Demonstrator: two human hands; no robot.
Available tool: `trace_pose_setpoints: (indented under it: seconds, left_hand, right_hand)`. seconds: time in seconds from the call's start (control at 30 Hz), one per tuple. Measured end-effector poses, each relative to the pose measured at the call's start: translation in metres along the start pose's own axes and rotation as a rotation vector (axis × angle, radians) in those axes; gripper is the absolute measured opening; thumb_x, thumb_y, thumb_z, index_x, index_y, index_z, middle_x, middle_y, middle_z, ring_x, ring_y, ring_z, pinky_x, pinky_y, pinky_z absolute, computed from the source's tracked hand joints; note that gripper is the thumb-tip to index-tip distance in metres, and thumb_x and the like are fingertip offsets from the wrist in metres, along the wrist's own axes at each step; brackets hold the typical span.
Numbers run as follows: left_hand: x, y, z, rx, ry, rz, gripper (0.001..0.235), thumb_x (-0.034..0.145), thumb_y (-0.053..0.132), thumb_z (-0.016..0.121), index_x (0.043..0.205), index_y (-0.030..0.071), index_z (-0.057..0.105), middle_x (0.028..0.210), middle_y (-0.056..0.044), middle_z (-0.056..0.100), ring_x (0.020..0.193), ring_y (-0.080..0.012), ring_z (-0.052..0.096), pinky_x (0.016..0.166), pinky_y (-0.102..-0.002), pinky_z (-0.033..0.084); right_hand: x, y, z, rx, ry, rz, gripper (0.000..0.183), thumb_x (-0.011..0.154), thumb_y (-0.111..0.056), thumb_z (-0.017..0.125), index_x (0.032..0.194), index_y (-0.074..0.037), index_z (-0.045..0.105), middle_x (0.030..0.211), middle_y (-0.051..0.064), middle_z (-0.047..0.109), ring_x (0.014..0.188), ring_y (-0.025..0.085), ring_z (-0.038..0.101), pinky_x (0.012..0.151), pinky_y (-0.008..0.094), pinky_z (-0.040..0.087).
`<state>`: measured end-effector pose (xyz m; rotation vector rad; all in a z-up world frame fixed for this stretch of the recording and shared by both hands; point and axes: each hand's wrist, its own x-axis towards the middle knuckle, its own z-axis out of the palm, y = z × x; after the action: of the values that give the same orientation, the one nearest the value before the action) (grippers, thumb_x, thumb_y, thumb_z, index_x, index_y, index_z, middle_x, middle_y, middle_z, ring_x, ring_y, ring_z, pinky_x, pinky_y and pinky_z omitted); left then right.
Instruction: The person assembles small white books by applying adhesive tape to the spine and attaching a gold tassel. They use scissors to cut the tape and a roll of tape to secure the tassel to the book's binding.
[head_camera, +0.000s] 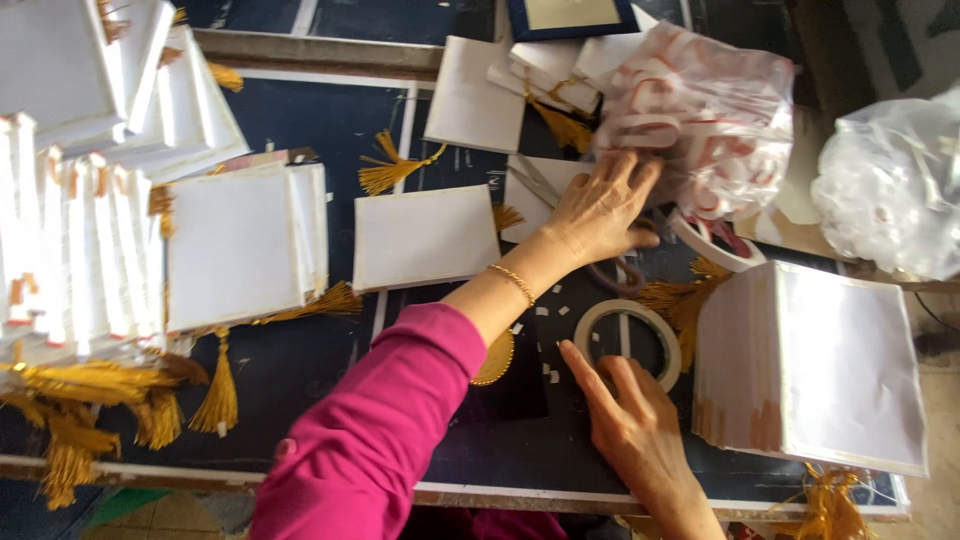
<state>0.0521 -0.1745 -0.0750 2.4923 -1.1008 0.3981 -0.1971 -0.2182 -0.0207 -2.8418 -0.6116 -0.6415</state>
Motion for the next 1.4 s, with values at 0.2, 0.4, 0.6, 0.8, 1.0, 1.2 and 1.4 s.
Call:
trace_pose_setpoints:
  seconds: [0.2,0.4,0.6,0.8,1.0,1.2,1.4]
  left_hand:
    - [0.015,-0.004,-0.006,-0.035,0.17,0.018,0.022,0.08,-0.011,0.059,0.097,0.001,0.065,0.088,-0.014,0.073,0.081,-0.0274,0.072,0.07,-0.042,0.06]
    - [0.011,-0.028,-0.074,-0.463,0.448,-0.249,0.013,0.092,0.003,0.052,0.084,0.009,0.044,0.066,-0.01,0.063,0.054,-0.0294,0.063,0.048,-0.043,0.046]
    - [-0.011,-0.045,-0.108,-0.5,0.509,-0.285,0.014,0.094,0.008,0.049,0.086,0.014,0.04,0.064,0.0,0.051,0.053,-0.0263,0.057,0.057,-0.04,0.046]
    - [-0.04,-0.051,-0.111,-0.294,0.55,-0.227,0.04,0.076,-0.007,0.071,0.093,0.008,0.038,0.09,-0.007,0.048,0.083,-0.025,0.049,0.079,-0.037,0.047]
    - [-0.08,-0.021,-0.136,-0.45,0.486,-0.257,0.027,0.072,-0.019,0.045,0.074,0.007,0.051,0.083,-0.006,0.05,0.075,-0.0199,0.055,0.065,-0.031,0.049]
    - [-0.082,-0.007,-0.047,-0.411,0.177,-0.356,0.014,0.077,0.017,0.072,0.075,0.008,0.062,0.073,-0.014,0.065,0.076,-0.0377,0.069,0.067,-0.047,0.056]
    - [-0.078,-0.012,-0.037,-0.58,0.075,-0.545,0.014,0.082,0.028,0.061,0.077,0.016,0.066,0.066,-0.006,0.068,0.076,-0.0336,0.072,0.063,-0.046,0.057]
  right_hand:
    - [-0.001,-0.003,-0.006,-0.037,-0.012,0.026,0.038,0.093,-0.016,0.064,0.131,-0.011,0.058,0.116,0.014,0.055,0.104,0.032,0.055,0.093,0.047,0.048]
    - [-0.012,0.006,-0.039,0.015,-0.019,0.077,0.04,0.087,-0.012,0.067,0.126,-0.012,0.062,0.119,0.016,0.061,0.103,0.032,0.06,0.084,0.046,0.05]
    - [0.012,0.015,-0.062,0.018,-0.022,0.195,0.027,0.092,-0.004,0.063,0.118,0.0,0.065,0.105,0.013,0.063,0.093,0.029,0.061,0.084,0.04,0.053]
    - [0.037,0.013,-0.042,0.039,-0.131,0.378,0.026,0.093,-0.003,0.059,0.119,-0.006,0.064,0.107,0.011,0.06,0.102,0.033,0.061,0.071,0.046,0.055]
    - [0.054,0.017,-0.026,0.048,-0.132,0.349,0.023,0.092,-0.003,0.056,0.113,-0.005,0.064,0.107,0.011,0.062,0.098,0.035,0.061,0.077,0.047,0.052]
    - [0.066,0.023,-0.009,-0.014,-0.109,0.343,0.015,0.094,-0.001,0.062,0.105,-0.005,0.071,0.088,0.01,0.063,0.086,0.034,0.07,0.059,0.042,0.059]
    - [0.079,0.02,-0.016,0.016,-0.025,0.288,0.024,0.091,0.005,0.063,0.113,-0.002,0.069,0.092,0.014,0.061,0.091,0.039,0.067,0.062,0.048,0.058]
